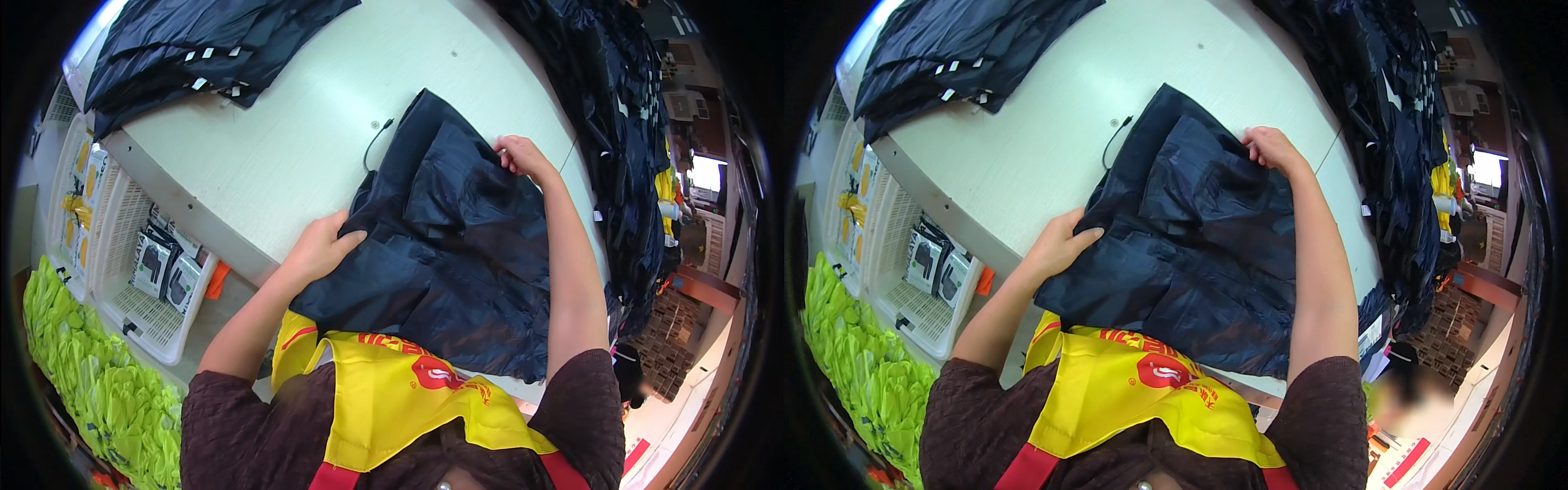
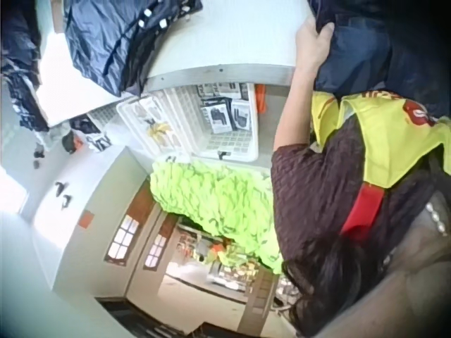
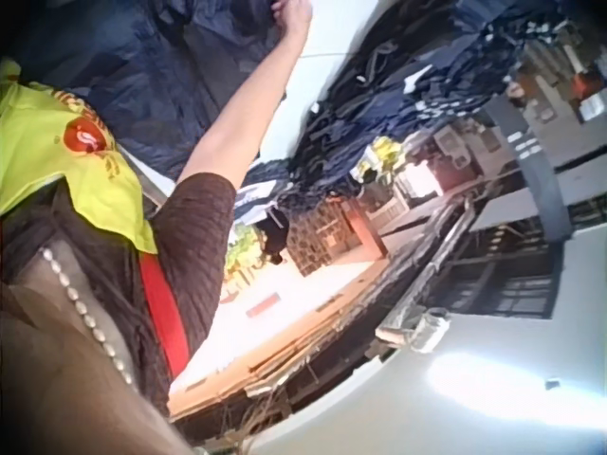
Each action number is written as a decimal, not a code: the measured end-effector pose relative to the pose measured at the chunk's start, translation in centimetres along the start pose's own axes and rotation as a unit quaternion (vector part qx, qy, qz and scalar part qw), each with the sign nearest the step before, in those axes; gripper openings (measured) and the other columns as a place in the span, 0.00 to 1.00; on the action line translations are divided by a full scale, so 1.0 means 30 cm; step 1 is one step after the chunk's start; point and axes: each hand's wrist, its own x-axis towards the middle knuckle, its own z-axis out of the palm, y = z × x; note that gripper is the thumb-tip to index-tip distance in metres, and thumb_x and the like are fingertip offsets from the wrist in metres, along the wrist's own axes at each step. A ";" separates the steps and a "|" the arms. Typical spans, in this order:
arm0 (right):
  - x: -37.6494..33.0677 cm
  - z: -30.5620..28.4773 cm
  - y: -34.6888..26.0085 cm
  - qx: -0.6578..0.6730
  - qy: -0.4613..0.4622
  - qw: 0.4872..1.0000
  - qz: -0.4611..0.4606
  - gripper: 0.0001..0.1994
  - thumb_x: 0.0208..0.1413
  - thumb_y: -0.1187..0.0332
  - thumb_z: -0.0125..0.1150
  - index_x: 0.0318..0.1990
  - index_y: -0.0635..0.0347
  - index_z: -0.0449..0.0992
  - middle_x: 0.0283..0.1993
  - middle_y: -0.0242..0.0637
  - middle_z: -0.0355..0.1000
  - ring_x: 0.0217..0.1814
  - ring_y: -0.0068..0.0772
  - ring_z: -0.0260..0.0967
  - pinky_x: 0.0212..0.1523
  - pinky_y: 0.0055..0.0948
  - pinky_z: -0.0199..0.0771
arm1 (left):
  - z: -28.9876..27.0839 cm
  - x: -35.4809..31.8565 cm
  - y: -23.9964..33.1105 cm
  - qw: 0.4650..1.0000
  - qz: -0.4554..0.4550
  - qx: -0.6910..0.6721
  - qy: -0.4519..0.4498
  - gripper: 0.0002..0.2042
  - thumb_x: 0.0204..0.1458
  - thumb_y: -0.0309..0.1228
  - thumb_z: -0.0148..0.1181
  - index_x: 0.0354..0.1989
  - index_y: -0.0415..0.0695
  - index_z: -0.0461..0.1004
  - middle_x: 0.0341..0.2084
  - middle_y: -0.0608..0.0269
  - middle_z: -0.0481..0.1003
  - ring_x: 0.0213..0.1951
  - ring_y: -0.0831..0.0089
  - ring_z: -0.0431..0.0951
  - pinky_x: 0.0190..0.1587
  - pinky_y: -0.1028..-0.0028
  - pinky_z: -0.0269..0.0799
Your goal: The person folds a dark jacket on a table, aligning the sleeves and smoothing the fabric. The person then places the folded jacket into a plastic bag and sets it aside.
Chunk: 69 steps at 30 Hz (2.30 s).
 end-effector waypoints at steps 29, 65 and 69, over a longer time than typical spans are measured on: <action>-0.063 0.113 -0.258 0.315 -0.184 0.930 0.053 0.30 0.57 0.43 0.49 0.54 0.63 0.69 0.49 0.42 0.72 0.44 0.27 0.71 0.48 0.22 0.71 | 0.055 -0.013 -0.016 0.990 0.076 0.033 0.111 0.25 0.47 0.31 0.63 0.54 0.40 0.65 0.34 0.43 0.75 0.37 0.49 0.76 0.39 0.67 0.72; -0.066 0.015 -0.759 -0.635 0.125 0.707 -0.286 0.32 0.62 0.45 0.40 0.13 0.58 0.72 0.13 0.37 0.65 0.16 0.28 0.66 0.21 0.21 0.68 | 0.051 -0.028 -0.045 0.980 0.116 0.043 0.157 0.18 0.47 0.31 0.62 0.47 0.44 0.70 0.34 0.49 0.76 0.32 0.52 0.77 0.33 0.64 0.74; 0.010 0.045 -0.708 -0.605 0.225 0.692 -0.322 0.28 0.64 0.51 0.35 0.25 0.60 0.77 0.26 0.42 0.75 0.30 0.46 0.74 0.29 0.37 0.75 | 0.045 -0.030 -0.034 0.986 0.068 -0.023 0.150 0.16 0.50 0.31 0.61 0.46 0.43 0.69 0.34 0.47 0.76 0.35 0.49 0.77 0.35 0.64 0.73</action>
